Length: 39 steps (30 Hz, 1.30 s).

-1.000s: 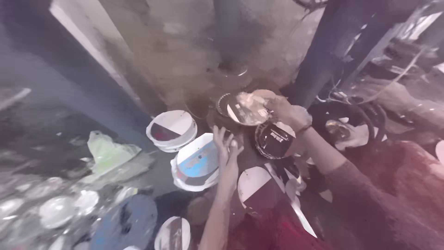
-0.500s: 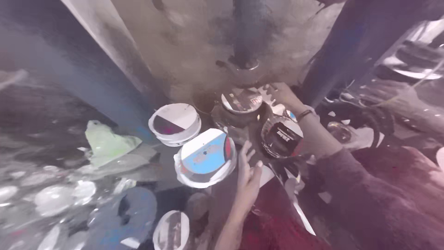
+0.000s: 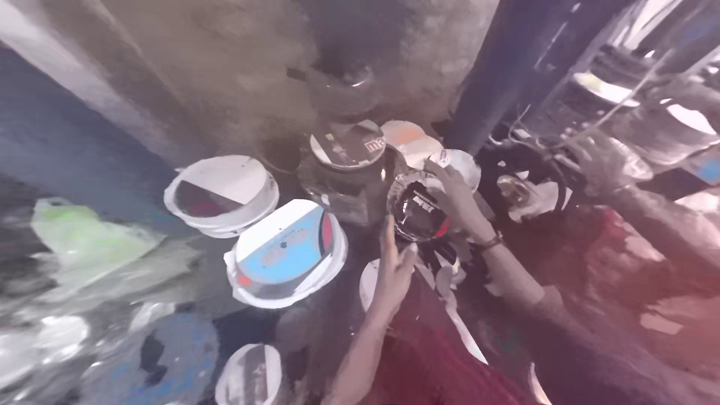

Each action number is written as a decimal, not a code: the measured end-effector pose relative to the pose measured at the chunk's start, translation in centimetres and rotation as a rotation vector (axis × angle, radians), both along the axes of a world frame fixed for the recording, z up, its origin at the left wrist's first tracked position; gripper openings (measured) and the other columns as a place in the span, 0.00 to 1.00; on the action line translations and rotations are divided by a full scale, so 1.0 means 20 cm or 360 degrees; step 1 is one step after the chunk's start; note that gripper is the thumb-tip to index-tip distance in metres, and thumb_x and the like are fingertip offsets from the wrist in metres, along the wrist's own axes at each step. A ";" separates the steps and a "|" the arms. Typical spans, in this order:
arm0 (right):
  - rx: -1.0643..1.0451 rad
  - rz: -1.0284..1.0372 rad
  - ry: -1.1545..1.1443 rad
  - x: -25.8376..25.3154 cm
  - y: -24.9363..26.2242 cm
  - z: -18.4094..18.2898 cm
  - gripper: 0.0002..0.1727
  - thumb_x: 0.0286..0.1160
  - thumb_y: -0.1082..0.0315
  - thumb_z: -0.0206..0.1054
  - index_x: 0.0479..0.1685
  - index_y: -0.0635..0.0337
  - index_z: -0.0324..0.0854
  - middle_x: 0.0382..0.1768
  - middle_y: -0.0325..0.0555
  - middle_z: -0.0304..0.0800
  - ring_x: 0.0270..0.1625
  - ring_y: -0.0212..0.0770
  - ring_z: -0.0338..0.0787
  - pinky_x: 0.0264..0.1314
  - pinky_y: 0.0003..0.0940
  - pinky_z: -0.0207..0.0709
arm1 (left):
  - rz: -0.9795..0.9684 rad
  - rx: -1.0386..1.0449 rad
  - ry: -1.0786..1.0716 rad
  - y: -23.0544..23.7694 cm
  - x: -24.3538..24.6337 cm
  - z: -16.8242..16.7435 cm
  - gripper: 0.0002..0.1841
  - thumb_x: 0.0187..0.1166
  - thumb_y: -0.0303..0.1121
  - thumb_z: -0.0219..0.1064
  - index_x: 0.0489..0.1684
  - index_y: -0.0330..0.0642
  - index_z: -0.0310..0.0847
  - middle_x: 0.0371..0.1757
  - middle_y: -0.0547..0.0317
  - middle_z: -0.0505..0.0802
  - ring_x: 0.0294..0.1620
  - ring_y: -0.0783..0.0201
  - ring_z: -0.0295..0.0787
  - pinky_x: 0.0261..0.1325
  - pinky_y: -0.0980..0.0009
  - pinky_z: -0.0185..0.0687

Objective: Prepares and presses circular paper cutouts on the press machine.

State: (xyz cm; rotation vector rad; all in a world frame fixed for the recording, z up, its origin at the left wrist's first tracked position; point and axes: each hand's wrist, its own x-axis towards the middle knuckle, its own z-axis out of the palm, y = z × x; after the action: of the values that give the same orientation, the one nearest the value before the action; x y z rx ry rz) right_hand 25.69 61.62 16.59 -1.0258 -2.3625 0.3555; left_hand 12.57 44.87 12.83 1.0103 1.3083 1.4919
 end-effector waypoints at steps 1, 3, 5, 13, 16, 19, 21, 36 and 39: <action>0.0081 0.0038 -0.0009 -0.03 0.05 -0.02 0.32 0.79 0.71 0.69 0.85 0.54 0.70 0.61 0.71 0.82 0.61 0.71 0.84 0.61 0.66 0.78 | 0.0009 -0.0010 -0.0019 0.01 0.01 0.01 0.40 0.82 0.31 0.58 0.94 0.36 0.39 0.94 0.37 0.46 0.93 0.51 0.48 0.86 0.60 0.61; 0.0162 0.0110 -0.0027 -0.07 0.09 -0.04 0.24 0.82 0.67 0.67 0.78 0.55 0.78 0.56 0.69 0.84 0.57 0.68 0.86 0.56 0.64 0.79 | 0.0050 -0.0033 -0.0067 0.01 0.01 0.00 0.42 0.80 0.30 0.59 0.94 0.37 0.38 0.93 0.36 0.47 0.92 0.50 0.50 0.86 0.58 0.61; 0.0161 0.0144 0.0039 -0.09 0.11 -0.05 0.18 0.83 0.67 0.66 0.68 0.59 0.85 0.54 0.66 0.85 0.56 0.66 0.86 0.57 0.62 0.80 | 0.0115 -0.0040 -0.0138 0.02 0.02 0.00 0.42 0.79 0.28 0.59 0.94 0.38 0.37 0.93 0.36 0.47 0.90 0.49 0.54 0.85 0.57 0.64; -0.0145 -0.0011 0.0167 0.02 -0.05 -0.07 0.20 0.86 0.69 0.63 0.73 0.62 0.73 0.59 0.68 0.85 0.57 0.67 0.88 0.60 0.64 0.81 | 0.0298 0.0013 -0.0322 0.09 0.07 -0.05 0.46 0.74 0.26 0.67 0.94 0.41 0.40 0.89 0.37 0.57 0.84 0.52 0.67 0.77 0.59 0.76; -0.0168 -0.0033 0.0405 0.04 -0.07 -0.11 0.19 0.87 0.70 0.60 0.73 0.64 0.71 0.57 0.66 0.86 0.53 0.61 0.90 0.54 0.58 0.85 | 0.0413 0.0020 -0.0188 0.11 0.10 -0.05 0.50 0.70 0.26 0.72 0.93 0.39 0.40 0.89 0.34 0.56 0.87 0.51 0.59 0.83 0.61 0.65; -0.0193 -0.0210 0.0772 0.06 -0.10 -0.13 0.21 0.88 0.68 0.57 0.75 0.65 0.68 0.56 0.62 0.86 0.51 0.50 0.90 0.51 0.50 0.85 | 0.0412 0.0023 -0.0167 0.09 0.11 -0.06 0.47 0.71 0.20 0.65 0.94 0.40 0.39 0.90 0.36 0.57 0.85 0.55 0.63 0.80 0.64 0.69; 0.0074 -0.0470 0.0937 0.11 -0.10 -0.13 0.25 0.89 0.63 0.56 0.80 0.64 0.66 0.62 0.57 0.85 0.57 0.43 0.89 0.58 0.43 0.85 | 0.0453 0.0011 -0.0227 0.06 0.10 -0.06 0.45 0.70 0.14 0.54 0.94 0.41 0.40 0.91 0.41 0.57 0.84 0.58 0.66 0.76 0.64 0.73; -0.0613 0.0324 0.0411 0.14 -0.34 0.18 0.23 0.75 0.85 0.61 0.72 0.76 0.76 0.68 0.59 0.85 0.68 0.37 0.85 0.74 0.31 0.75 | 0.0712 0.0471 0.0322 0.04 0.10 0.06 0.22 0.82 0.26 0.52 0.74 0.28 0.71 0.81 0.39 0.75 0.86 0.52 0.64 0.85 0.56 0.61; -0.0483 0.0044 0.0223 0.15 -0.37 0.25 0.16 0.79 0.83 0.57 0.62 0.80 0.80 0.55 0.66 0.88 0.56 0.39 0.87 0.65 0.28 0.78 | 0.0673 0.0465 0.0385 0.04 0.06 0.05 0.22 0.83 0.25 0.52 0.75 0.28 0.70 0.78 0.41 0.78 0.84 0.54 0.68 0.84 0.58 0.64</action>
State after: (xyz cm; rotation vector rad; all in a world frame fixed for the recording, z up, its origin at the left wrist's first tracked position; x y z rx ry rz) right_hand 28.61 54.29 21.61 -1.0641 -2.2417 0.7893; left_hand 13.76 45.75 13.83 1.1780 1.5766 1.9714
